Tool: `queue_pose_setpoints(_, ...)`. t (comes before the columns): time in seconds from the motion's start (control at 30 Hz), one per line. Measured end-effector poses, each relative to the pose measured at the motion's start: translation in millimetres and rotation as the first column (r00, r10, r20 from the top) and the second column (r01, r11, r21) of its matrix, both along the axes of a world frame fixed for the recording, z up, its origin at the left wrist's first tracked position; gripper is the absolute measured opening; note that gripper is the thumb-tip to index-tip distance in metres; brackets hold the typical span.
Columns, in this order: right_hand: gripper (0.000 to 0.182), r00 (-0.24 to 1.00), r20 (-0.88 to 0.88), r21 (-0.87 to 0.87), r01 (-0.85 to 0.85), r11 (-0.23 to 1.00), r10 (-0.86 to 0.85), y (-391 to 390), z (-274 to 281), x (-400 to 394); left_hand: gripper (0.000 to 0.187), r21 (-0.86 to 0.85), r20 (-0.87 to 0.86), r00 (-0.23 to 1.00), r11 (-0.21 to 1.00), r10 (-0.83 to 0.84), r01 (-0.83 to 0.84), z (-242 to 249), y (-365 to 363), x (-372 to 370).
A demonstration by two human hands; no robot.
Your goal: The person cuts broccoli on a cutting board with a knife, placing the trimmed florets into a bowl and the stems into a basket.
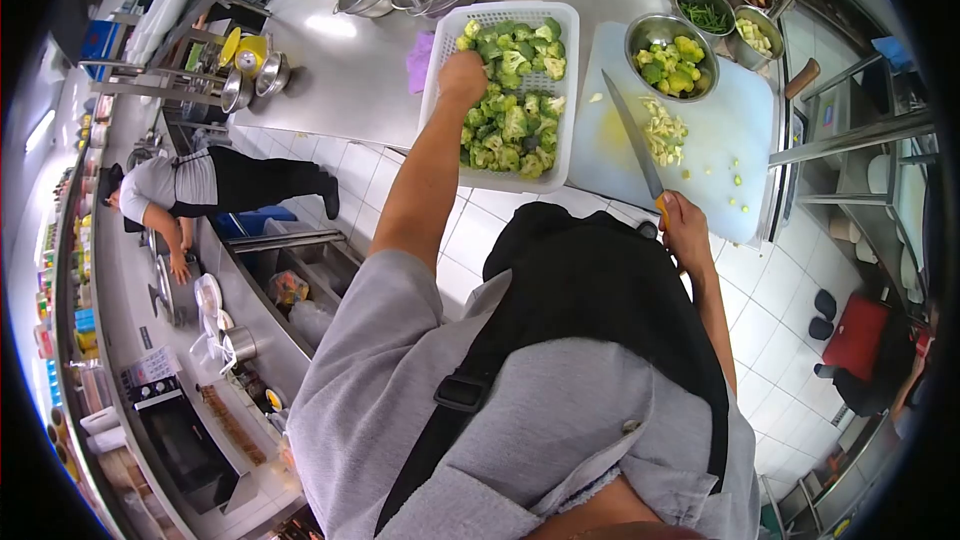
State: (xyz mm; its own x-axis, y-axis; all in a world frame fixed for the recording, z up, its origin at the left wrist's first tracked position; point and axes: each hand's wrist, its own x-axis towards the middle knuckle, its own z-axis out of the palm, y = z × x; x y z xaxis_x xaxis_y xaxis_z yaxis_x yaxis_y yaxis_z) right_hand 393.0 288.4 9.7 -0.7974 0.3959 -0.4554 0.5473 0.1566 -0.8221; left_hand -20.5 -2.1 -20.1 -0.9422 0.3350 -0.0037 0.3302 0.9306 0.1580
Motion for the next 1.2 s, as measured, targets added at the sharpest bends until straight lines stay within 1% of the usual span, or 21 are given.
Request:
queue_pose_setpoints(0.07, 0.043, 1.000, -0.003, 0.008, -0.003, 1.000, 0.003, 1, 0, 1, 0.030, 0.144, 0.007, 1.000, 0.989, 0.028, -0.029, 17, -1, 12)
queue_pose_setpoints(0.1, 0.043, 1.000, -0.008, 0.007, -0.002, 1.000, 0.002, 0, -1, 0, 0.030, 0.283, 0.038, 0.999, 0.959, 0.026, -0.036, 25, -6, 19)
queue_pose_setpoints(0.2, 0.042, 1.000, -0.024, 0.013, -0.002, 1.000, 0.003, -2, 3, -1, 0.031, 0.645, 0.151, 0.988, 0.760, -0.019, -0.084, 41, -17, 22)
queue_pose_setpoints(0.27, 0.041, 1.000, -0.007, -0.008, 0.011, 1.000, -0.011, -3, 6, -1, 0.029, 0.816, 0.272, 0.959, 0.546, -0.079, -0.187, 35, -23, 23)
queue_pose_setpoints(0.3, 0.041, 1.000, 0.004, -0.014, 0.015, 1.000, -0.015, -2, 7, -1, 0.027, 0.865, 0.415, 0.898, 0.371, -0.145, -0.339, 44, -21, 30)
queue_pose_setpoints(0.33, 0.041, 1.000, -0.002, -0.035, 0.016, 0.999, -0.016, 1, 6, -2, 0.030, 0.878, 0.469, 0.857, 0.223, -0.213, -0.425, 56, -15, 40)
queue_pose_setpoints(0.4, 0.041, 1.000, -0.009, -0.072, 0.010, 0.997, -0.011, 4, 3, -1, 0.035, 0.804, 0.528, 0.765, -0.074, -0.369, -0.590, 77, -3, 62)
queue_pose_setpoints(0.5, 0.039, 1.000, -0.017, -0.104, -0.003, 0.995, 0.001, 3, 9, 5, 0.040, 0.757, 0.515, 0.706, -0.130, -0.486, -0.641, 98, 14, 88)
queue_pose_setpoints(0.6, 0.038, 0.995, -0.005, -0.111, -0.104, 0.988, 0.104, 6, 20, 14, 0.045, 0.865, 0.369, 0.658, -0.017, -0.656, -0.501, 86, 24, 112)
queue_pose_setpoints(0.63, 0.038, 0.993, -0.024, -0.028, -0.119, 0.992, 0.119, 9, 15, 17, 0.046, 0.865, 0.394, 0.631, 0.038, -0.668, -0.500, 91, 33, 124)
queue_pose_setpoints(0.73, 0.038, 0.999, 0.023, -0.025, 0.036, 0.999, -0.035, 18, 8, 25, 0.044, 0.858, 0.388, 0.550, 0.072, -0.740, -0.508, 105, 55, 158)
queue_pose_setpoints(0.77, 0.039, 0.998, 0.028, 0.021, 0.063, 0.998, -0.063, 22, 11, 26, 0.041, 0.858, 0.366, 0.534, 0.053, -0.762, -0.512, 104, 62, 167)
queue_pose_setpoints(0.8, 0.039, 0.998, 0.001, 0.079, 0.056, 0.995, -0.056, 27, 7, 28, 0.041, 0.825, 0.363, 0.471, 0.042, -0.804, -0.564, 92, 65, 172)
queue_pose_setpoints(0.87, 0.040, 0.997, 0.041, 0.051, 0.065, 0.997, -0.067, 28, 24, 26, 0.040, 0.750, 0.340, 0.346, 0.030, -0.874, -0.661, 64, 67, 179)
queue_pose_setpoints(0.9, 0.040, 0.997, 0.035, 0.059, 0.064, 0.996, -0.066, 28, 22, 26, 0.040, 0.709, 0.350, 0.317, 0.027, -0.881, -0.705, 62, 73, 190)
queue_pose_setpoints(1.0, 0.040, 0.997, -0.020, 0.059, 0.072, 0.996, -0.071, 26, 19, 29, 0.040, 0.757, 0.368, 0.318, 0.083, -0.874, -0.648, 83, 91, 213)
queue_pose_setpoints(1.03, 0.040, 0.995, -0.059, 0.045, 0.083, 0.996, -0.080, 23, 17, 31, 0.045, 0.773, 0.377, 0.328, 0.099, -0.866, -0.626, 78, 93, 215)
queue_pose_setpoints(1.07, 0.041, 0.991, -0.098, 0.031, 0.091, 0.995, -0.088, 20, 16, 32, 0.046, 0.806, 0.385, 0.374, 0.110, -0.844, -0.582, 77, 96, 218)
queue_pose_setpoints(1.1, 0.041, 0.994, -0.022, -0.024, 0.105, 0.994, -0.106, 17, 27, 31, 0.047, 0.836, 0.388, 0.420, 0.122, -0.820, -0.535, 77, 98, 221)
queue_pose_setpoints(1.13, 0.041, 0.995, -0.057, 0.010, 0.078, 0.997, -0.078, 17, 23, 32, 0.048, 0.863, 0.389, 0.467, 0.136, -0.795, -0.487, 76, 99, 223)
queue_pose_setpoints(1.2, 0.040, 0.993, -0.121, 0.080, 0.027, 0.996, -0.017, 14, 13, 34, 0.047, 0.852, 0.407, 0.461, 0.147, -0.788, -0.502, 77, 100, 223)
